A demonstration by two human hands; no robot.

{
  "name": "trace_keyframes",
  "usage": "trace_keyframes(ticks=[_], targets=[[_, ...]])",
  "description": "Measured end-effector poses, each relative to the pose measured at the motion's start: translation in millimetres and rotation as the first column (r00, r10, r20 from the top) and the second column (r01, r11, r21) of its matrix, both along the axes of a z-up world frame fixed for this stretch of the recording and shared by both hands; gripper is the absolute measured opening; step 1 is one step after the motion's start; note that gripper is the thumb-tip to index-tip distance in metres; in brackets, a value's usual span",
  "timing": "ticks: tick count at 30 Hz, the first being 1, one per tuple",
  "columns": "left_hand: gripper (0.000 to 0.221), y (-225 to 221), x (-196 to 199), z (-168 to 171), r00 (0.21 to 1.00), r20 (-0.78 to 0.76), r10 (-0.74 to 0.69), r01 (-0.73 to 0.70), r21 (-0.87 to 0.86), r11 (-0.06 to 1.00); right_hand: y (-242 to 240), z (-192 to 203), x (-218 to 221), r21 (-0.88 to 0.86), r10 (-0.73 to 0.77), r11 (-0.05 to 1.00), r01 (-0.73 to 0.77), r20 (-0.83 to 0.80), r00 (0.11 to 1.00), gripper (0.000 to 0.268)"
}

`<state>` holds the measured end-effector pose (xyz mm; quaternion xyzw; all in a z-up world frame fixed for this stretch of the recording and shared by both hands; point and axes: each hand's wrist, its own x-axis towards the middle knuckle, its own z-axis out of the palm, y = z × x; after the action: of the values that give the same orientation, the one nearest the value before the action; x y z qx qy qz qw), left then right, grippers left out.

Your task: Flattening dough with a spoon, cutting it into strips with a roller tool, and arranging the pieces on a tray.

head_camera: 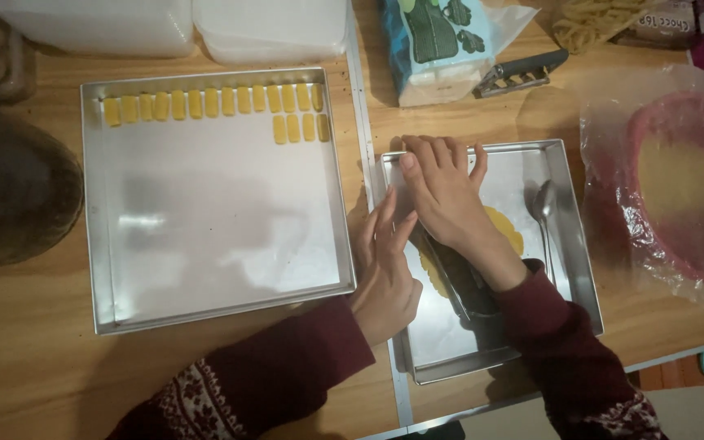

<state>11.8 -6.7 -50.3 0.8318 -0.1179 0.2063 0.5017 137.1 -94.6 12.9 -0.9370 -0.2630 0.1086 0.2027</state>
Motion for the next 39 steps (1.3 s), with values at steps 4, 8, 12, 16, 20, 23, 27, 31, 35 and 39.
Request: trace_keyframes(ticks=[4,8,12,16,20,23,27,31,35,39], targets=[[0.096,0,-1,0,1.000,-0.017,-0.025,0.024,-0.027,0.999,1,2,0,-0.011,-0.007,1.000,0.007,-0.034,0.999,0.075],[0.101,-4,-1,-12,1.000,-0.026,-0.001,0.002,0.018,1.000,1,1,1,-0.021,-0.012,1.000,0.012,-0.004,1.000,0.076],[0.099,-3,-1,-2,1.000,-0.019,-0.016,0.016,-0.012,1.000,-1,-4,-1,-0.016,-0.001,1.000,0.001,0.037,0.999,0.072],[0.099,-4,0,-7,1.000,-0.001,0.004,-0.004,0.023,1.000,-5,-13,-1,-0.039,0.035,0.999,-0.025,0.273,0.961,0.070],[0.098,-3,0,-7,1.000,0.014,0.004,-0.004,0.019,1.000,-9,-10,-4,-0.020,0.029,1.000,-0.023,0.352,0.936,0.065],[0.097,-3,0,-2,1.000,0.017,0.000,-0.001,0.020,1.000,-13,0,-8,-0.004,0.021,1.000,-0.021,0.315,0.949,0.056],[0.096,0,0,1,0.999,-0.015,-0.030,0.030,0.017,0.999,-22,18,-26,-0.006,0.012,1.000,-0.011,0.216,0.976,0.059],[0.092,-1,1,-3,0.999,-0.035,-0.030,0.031,0.025,0.999,-34,17,-50,-0.055,0.024,0.998,-0.012,0.213,0.977,0.059],[0.098,0,0,-10,0.998,-0.057,-0.033,0.036,0.055,0.998,-43,10,-55,-0.065,0.022,0.998,-0.010,0.186,0.982,0.060],[0.096,0,0,-7,0.994,-0.097,-0.048,0.052,0.044,0.998,-49,-4,-51,-0.081,0.031,0.996,-0.021,0.130,0.991,0.066]])
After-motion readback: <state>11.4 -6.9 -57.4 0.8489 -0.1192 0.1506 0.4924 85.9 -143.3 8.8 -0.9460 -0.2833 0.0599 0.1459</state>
